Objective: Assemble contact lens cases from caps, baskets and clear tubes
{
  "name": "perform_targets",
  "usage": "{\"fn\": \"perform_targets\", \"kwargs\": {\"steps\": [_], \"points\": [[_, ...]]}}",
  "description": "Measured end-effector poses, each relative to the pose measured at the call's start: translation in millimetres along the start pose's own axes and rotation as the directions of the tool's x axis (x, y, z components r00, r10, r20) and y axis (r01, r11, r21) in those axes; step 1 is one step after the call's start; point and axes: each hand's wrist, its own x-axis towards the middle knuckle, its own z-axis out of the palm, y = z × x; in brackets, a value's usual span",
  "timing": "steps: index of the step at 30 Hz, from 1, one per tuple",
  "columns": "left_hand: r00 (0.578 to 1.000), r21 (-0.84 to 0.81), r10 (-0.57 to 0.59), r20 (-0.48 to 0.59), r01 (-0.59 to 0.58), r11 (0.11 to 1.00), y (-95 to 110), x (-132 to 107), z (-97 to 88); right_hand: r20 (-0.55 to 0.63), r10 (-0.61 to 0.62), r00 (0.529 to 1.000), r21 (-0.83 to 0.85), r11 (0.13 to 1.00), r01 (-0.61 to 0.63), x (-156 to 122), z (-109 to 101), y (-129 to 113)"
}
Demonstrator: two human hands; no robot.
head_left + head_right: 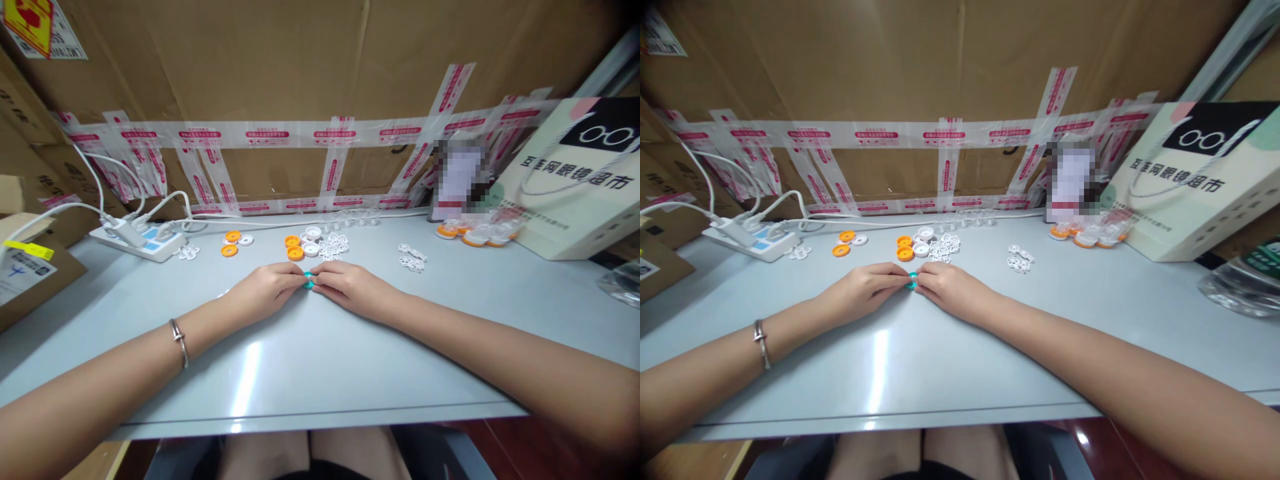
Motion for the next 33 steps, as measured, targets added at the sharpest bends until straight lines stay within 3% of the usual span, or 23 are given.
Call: {"fn": "perform_targets", "kwargs": {"steps": [4, 7, 12, 13, 15, 16, 19, 22, 26, 33], "points": [[0.999, 0.066, 0.04, 0.026, -0.042, 0.997, 0.9, 1.0, 1.1, 0.012, 0.0, 1.0, -0.015, 1.0, 0.001, 0.0, 0.2, -0.1], [0.998, 0.028, 0.049, 0.047, -0.05, 0.998, -0.4, 3.3, -5.7, -0.008, 0.023, 1.0, 0.045, 0.999, -0.023, -0.9, 0.3, 0.2], [0.993, -0.027, -0.059, -0.107, 0.057, 0.998, -14.5, 4.8, -49.9, -0.027, 0.124, 0.992, 0.162, 0.98, -0.118, 0.1, -3.0, -1.8], [0.989, -0.024, -0.114, -0.09, 0.113, 0.993, -20.1, 3.5, -61.1, -0.026, 0.143, 0.989, 0.174, 0.975, -0.137, 0.5, -3.8, -2.5], [0.973, -0.009, -0.218, 0.069, 0.219, 0.976, -32.6, -0.9, -80.2, -0.019, 0.172, 0.985, 0.197, 0.966, -0.166, 1.2, -4.9, -3.9], [0.944, 0.002, -0.263, 0.199, 0.268, 0.963, -38.7, -3.7, -87.3, -0.016, 0.185, 0.983, 0.208, 0.962, -0.178, 1.4, -5.1, -4.4], [0.788, 0.013, -0.349, 0.507, 0.398, 0.917, -50.8, -11.2, -97.6, -0.014, 0.227, 0.974, 0.236, 0.947, -0.217, 1.2, -4.4, -4.5], [0.683, -0.017, -0.349, 0.641, 0.468, 0.884, -51.7, -14.2, -96.9, -0.023, 0.251, 0.968, 0.257, 0.937, -0.237, 0.7, -3.3, -3.4], [0.63, 0.004, -0.368, 0.683, 0.501, 0.865, -48.1, -13.2, -91.6, -0.03, 0.259, 0.965, 0.284, 0.928, -0.24, 0.2, -3.6, -2.0], [0.598, -0.008, -0.378, 0.706, 0.541, 0.841, -51.7, -12.8, -86.4, -0.009, 0.253, 0.967, 0.32, 0.917, -0.237, 1.3, -4.1, -1.7]]}}
